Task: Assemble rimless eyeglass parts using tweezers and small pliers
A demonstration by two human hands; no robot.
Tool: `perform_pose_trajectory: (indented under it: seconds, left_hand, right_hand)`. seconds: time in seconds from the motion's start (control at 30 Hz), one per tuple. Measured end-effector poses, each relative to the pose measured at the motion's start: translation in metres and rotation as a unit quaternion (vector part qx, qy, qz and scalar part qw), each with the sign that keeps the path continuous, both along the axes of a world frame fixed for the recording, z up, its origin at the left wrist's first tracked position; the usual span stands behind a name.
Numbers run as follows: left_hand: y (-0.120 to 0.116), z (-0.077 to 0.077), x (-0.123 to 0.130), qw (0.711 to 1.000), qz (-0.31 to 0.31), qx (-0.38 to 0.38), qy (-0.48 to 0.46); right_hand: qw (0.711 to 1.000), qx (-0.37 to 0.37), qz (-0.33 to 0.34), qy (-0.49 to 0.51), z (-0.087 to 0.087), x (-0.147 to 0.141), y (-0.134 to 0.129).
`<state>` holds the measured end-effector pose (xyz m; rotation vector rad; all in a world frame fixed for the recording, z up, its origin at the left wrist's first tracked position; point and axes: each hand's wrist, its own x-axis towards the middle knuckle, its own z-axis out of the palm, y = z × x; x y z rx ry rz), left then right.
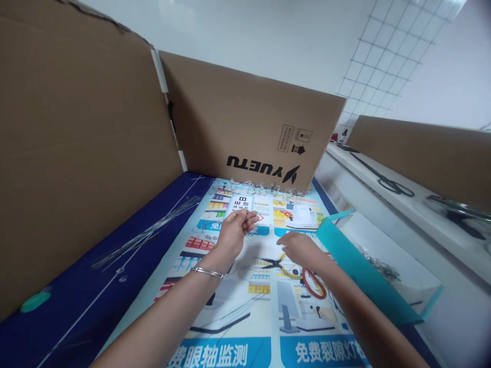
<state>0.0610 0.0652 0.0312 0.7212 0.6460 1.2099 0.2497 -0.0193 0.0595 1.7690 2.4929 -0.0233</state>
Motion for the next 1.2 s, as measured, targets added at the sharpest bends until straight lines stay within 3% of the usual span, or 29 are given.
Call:
perform_pose_trajectory:
  seconds: [0.13, 0.27, 0.57, 0.8, 1.0, 1.07, 1.2]
  left_hand:
    - [-0.002, -0.008, 0.005, 1.000, -0.029, -0.008, 0.001]
    - [-0.004, -0.013, 0.008, 0.999, -0.043, -0.011, -0.006]
    - [0.001, -0.014, 0.008, 1.000, 0.001, -0.008, -0.007]
    - [-0.003, -0.002, 0.006, 0.998, 0.043, -0.016, -0.042]
    - [-0.011, 0.010, 0.009, 0.992, 0.085, -0.017, -0.090]
    - [-0.013, 0.013, 0.010, 0.991, 0.089, -0.016, -0.095]
    - [-0.013, 0.012, 0.010, 0.991, 0.096, -0.026, -0.090]
  right_hand:
    - [0.999, -0.021, 0.006, -0.034, -0.019, 0.008, -0.017]
    - [1.000, -0.017, 0.014, -0.021, -0.029, 0.002, -0.014]
    - [0.987, 0.007, -0.032, 0.160, -0.019, 0.010, -0.005]
    - [0.921, 0.071, -0.070, 0.378, -0.018, -0.008, 0.000]
    - [0.874, 0.059, -0.055, 0.480, -0.041, -0.047, 0.003]
    - [0.835, 0.038, -0.067, 0.545, -0.050, -0.059, 0.001]
    - [0.826, 0.036, -0.100, 0.554, -0.060, -0.078, 0.000]
